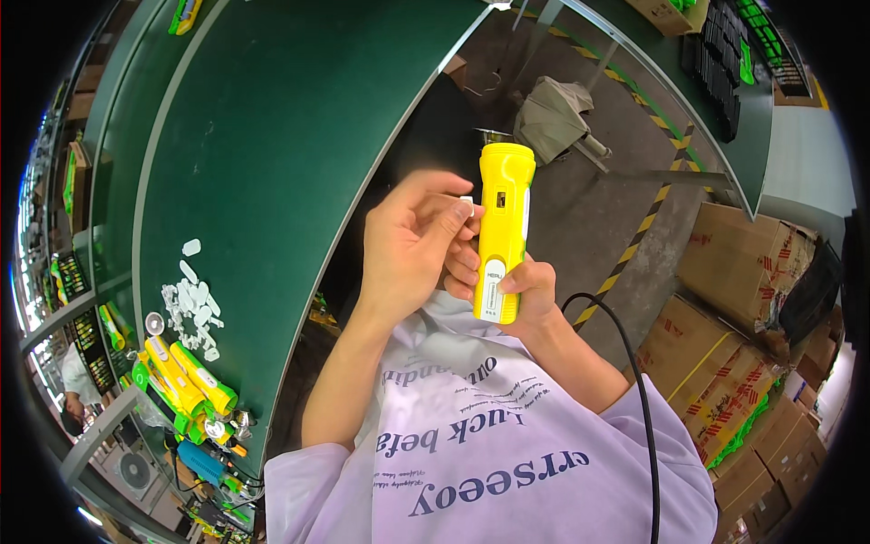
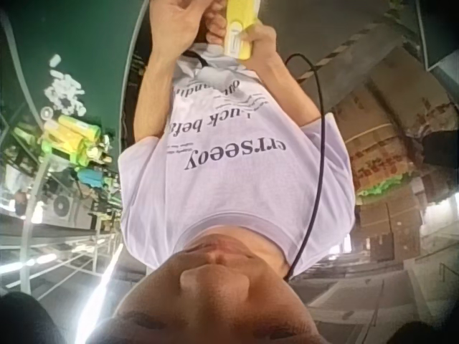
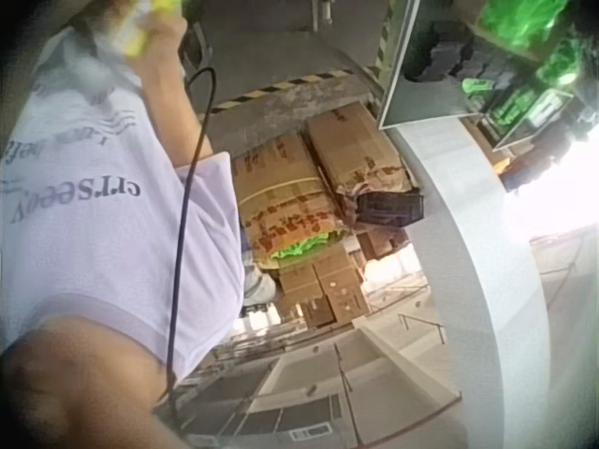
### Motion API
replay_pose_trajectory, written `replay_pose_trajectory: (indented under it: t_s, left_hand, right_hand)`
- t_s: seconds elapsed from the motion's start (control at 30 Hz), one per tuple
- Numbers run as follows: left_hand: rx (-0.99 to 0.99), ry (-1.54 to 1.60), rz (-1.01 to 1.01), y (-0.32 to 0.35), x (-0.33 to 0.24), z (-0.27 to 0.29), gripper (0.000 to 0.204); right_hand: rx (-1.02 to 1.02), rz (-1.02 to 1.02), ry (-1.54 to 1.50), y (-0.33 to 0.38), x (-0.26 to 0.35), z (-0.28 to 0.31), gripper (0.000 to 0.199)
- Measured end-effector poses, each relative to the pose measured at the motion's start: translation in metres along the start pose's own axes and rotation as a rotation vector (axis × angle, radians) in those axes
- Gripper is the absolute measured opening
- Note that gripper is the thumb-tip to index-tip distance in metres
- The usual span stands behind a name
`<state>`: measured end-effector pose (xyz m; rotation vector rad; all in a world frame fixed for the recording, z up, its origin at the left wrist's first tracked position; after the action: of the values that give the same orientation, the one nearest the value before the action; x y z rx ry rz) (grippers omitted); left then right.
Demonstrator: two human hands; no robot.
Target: The person assembles flashlights on a conveyor line by taking flashlight bodies from the belt, inserting switch pieces into them, pressing the housing sections together, switching each flashlight on and off to test it, and sending the assembled flashlights down the conveyor belt.
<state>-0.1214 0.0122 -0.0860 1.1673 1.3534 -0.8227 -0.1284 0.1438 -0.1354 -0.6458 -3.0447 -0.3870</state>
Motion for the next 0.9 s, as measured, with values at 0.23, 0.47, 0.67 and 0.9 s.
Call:
replay_pose_trajectory:
  t_s: [0.23, 0.47, 0.67, 0.9]
  left_hand:
    - [0.068, -0.074, -0.189, -0.004, -0.006, 0.004, 0.004]
    - [0.009, 0.037, -0.088, -0.001, -0.006, 0.007, 0.005]
    - [-0.007, 0.011, -0.088, 0.001, -0.005, 0.010, 0.007]
    - [-0.118, 0.055, -0.138, 0.007, 0.001, 0.009, 0.035]
  right_hand:
    - [0.039, -0.041, -0.011, 0.001, -0.005, -0.007, 0.061]
    - [0.036, -0.098, 0.054, 0.001, -0.011, -0.015, 0.060]
    - [-0.001, -0.118, 0.091, 0.000, -0.015, -0.015, 0.059]
    - [-0.013, -0.125, 0.130, 0.000, -0.017, -0.018, 0.057]
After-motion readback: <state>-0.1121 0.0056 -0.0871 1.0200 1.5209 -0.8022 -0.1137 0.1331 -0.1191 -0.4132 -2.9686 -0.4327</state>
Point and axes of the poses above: each hand's wrist, its own y-axis away from the middle knuckle, its own z-axis out of the back of the hand, x = y × z, the point moved 3 cm from there along -y, towards the middle knuckle, and after that the axes turned 8 degrees about -z, right-handed, at the moved point
